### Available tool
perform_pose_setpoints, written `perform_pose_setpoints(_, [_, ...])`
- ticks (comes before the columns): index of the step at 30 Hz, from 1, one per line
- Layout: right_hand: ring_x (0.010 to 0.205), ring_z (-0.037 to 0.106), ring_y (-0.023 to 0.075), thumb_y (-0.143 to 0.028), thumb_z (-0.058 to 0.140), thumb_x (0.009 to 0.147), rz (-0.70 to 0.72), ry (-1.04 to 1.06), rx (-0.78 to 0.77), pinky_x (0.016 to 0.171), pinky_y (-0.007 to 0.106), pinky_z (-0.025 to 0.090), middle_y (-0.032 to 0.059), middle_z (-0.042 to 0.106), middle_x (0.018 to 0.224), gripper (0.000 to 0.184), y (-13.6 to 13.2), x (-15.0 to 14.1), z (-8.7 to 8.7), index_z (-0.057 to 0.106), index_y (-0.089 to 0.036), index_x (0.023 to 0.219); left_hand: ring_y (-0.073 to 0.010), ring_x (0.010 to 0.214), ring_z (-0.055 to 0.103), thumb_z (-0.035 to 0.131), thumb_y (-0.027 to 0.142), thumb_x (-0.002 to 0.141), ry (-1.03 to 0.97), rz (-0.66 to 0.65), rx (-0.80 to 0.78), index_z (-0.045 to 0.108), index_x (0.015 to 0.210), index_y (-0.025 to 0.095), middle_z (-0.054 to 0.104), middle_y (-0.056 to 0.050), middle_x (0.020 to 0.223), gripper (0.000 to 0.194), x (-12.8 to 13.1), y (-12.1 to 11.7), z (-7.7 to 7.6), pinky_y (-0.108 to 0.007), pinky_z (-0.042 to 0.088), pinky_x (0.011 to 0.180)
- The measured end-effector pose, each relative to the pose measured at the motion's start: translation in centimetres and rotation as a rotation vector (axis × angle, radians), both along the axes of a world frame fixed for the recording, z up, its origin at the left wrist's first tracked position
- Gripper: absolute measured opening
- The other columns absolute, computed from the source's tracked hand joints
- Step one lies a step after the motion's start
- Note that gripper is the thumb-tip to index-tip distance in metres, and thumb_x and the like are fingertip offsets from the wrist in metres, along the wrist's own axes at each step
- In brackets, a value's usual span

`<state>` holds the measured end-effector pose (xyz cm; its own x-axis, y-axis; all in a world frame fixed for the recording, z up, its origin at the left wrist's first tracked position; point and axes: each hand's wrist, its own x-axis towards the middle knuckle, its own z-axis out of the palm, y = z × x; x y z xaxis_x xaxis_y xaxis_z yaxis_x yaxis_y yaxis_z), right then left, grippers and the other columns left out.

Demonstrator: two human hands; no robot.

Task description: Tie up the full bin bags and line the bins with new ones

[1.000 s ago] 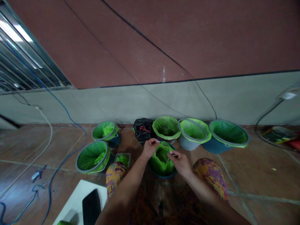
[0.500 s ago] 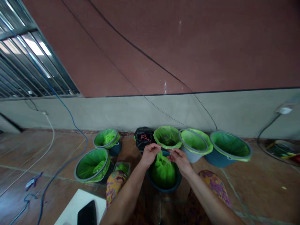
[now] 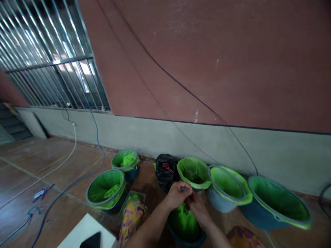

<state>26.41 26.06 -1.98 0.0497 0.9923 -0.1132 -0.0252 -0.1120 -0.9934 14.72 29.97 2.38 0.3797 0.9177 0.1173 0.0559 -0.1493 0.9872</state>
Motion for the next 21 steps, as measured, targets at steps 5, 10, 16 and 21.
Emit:
perform_pose_setpoints(5, [0.045, 0.045, 0.0125, -0.066, 0.062, 0.071, -0.054, -0.054, -0.019, 0.045, 0.026, 0.036, -0.002, 0.05, 0.051, 0.046, -0.3, -0.4, -0.2, 0.056, -0.02, 0.065, -0.0142, 0.077, 0.057, 0.061, 0.053, 0.084, -0.122, 0.026, -0.163, 0.061, 0.101, 0.018, 0.063, -0.001, 0.082, 0.039, -0.8, -1.0, -3.0, -0.028, 0.045, 0.076])
perform_pose_setpoints(10, [0.048, 0.047, 0.0125, -0.071, 0.071, 0.059, -0.162, 0.05, -0.08, 0.047, 0.027, 0.038, -0.0009, 0.053, 0.053, 0.053, -1.0, 1.0, 0.3, 0.058, -0.02, 0.061, -0.0137, 0.068, 0.049, 0.053, 0.056, 0.086, -0.063, -0.095, -0.208, 0.063, 0.076, 0.017, 0.057, 0.0, 0.07, 0.042, -1.3, -1.6, -7.8, -0.03, 0.042, 0.073])
perform_pose_setpoints(16, [0.049, 0.047, 0.0119, -0.061, 0.08, 0.057, -0.262, 0.174, -0.14, 0.048, 0.027, 0.04, -0.0021, 0.055, 0.058, 0.045, -1.5, 2.5, 0.2, 0.063, -0.021, 0.068, -0.0115, 0.059, 0.041, 0.065, 0.039, 0.079, 0.179, -0.187, -0.256, 0.069, 0.073, 0.017, 0.053, 0.002, 0.062, 0.023, -0.6, -1.6, -9.5, -0.027, 0.035, 0.061])
perform_pose_setpoints(21, [0.049, 0.046, 0.0092, -0.054, 0.083, 0.058, -0.277, 0.233, -0.137, 0.048, 0.024, 0.041, -0.0046, 0.053, 0.058, 0.045, -1.1, 3.1, 1.3, 0.071, -0.02, 0.085, -0.0121, 0.056, 0.043, 0.06, 0.028, 0.08, 0.167, -0.185, -0.272, 0.069, 0.068, 0.016, 0.053, 0.002, 0.057, 0.019, -0.3, -1.3, -9.7, -0.027, 0.035, 0.06])
